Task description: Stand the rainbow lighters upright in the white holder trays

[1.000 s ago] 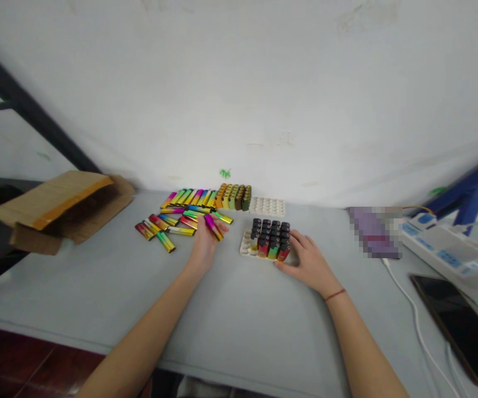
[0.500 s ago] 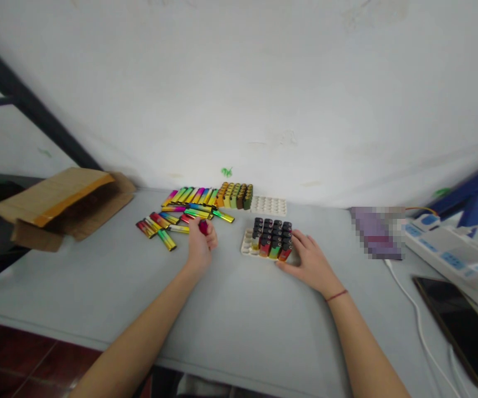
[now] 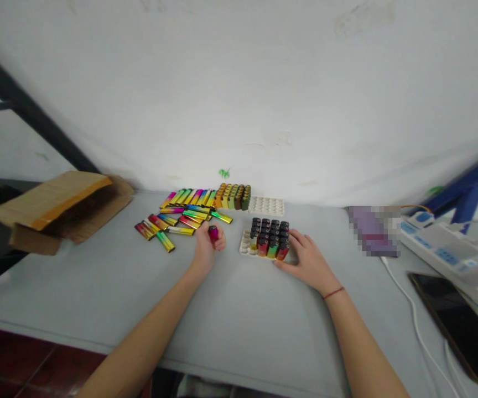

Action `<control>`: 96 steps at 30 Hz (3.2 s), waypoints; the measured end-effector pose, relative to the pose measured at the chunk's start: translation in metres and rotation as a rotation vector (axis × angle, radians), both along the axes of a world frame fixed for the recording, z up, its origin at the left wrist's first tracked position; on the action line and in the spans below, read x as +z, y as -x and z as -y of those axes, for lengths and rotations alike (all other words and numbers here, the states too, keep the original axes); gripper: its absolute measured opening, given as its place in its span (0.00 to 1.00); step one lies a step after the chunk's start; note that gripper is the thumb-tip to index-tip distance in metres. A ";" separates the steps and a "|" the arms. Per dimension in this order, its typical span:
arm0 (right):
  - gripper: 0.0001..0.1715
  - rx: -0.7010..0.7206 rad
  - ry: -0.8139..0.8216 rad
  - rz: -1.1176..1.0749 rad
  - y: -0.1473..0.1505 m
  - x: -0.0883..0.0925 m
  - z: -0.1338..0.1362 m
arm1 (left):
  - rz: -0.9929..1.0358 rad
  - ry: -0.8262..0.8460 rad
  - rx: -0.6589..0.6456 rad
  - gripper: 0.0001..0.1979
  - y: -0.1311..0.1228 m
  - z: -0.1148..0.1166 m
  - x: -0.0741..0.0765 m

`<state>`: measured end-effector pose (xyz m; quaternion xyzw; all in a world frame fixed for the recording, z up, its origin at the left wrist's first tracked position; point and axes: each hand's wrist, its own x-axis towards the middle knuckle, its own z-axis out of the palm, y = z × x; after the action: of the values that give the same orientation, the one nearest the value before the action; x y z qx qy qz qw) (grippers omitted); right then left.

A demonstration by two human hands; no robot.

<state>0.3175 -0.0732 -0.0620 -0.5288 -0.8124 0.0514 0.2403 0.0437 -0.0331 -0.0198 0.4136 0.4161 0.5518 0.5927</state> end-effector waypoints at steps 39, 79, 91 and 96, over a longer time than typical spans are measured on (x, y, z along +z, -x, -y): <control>0.43 -0.011 0.017 -0.005 0.001 0.002 0.001 | -1.102 -0.902 -0.001 0.11 0.014 0.006 0.015; 0.41 -0.022 0.023 0.014 0.001 0.001 0.001 | -0.319 0.151 0.199 0.20 0.089 -0.014 0.042; 0.41 -0.010 0.024 0.002 0.000 0.000 0.001 | -0.065 0.063 0.130 0.21 0.045 -0.013 0.029; 0.41 -0.012 0.035 0.023 0.000 0.001 0.001 | -0.004 0.269 0.071 0.32 0.035 -0.011 0.029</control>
<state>0.3173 -0.0743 -0.0610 -0.5384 -0.8108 0.0583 0.2219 0.0092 -0.0224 0.0092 0.3166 0.5016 0.5108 0.6222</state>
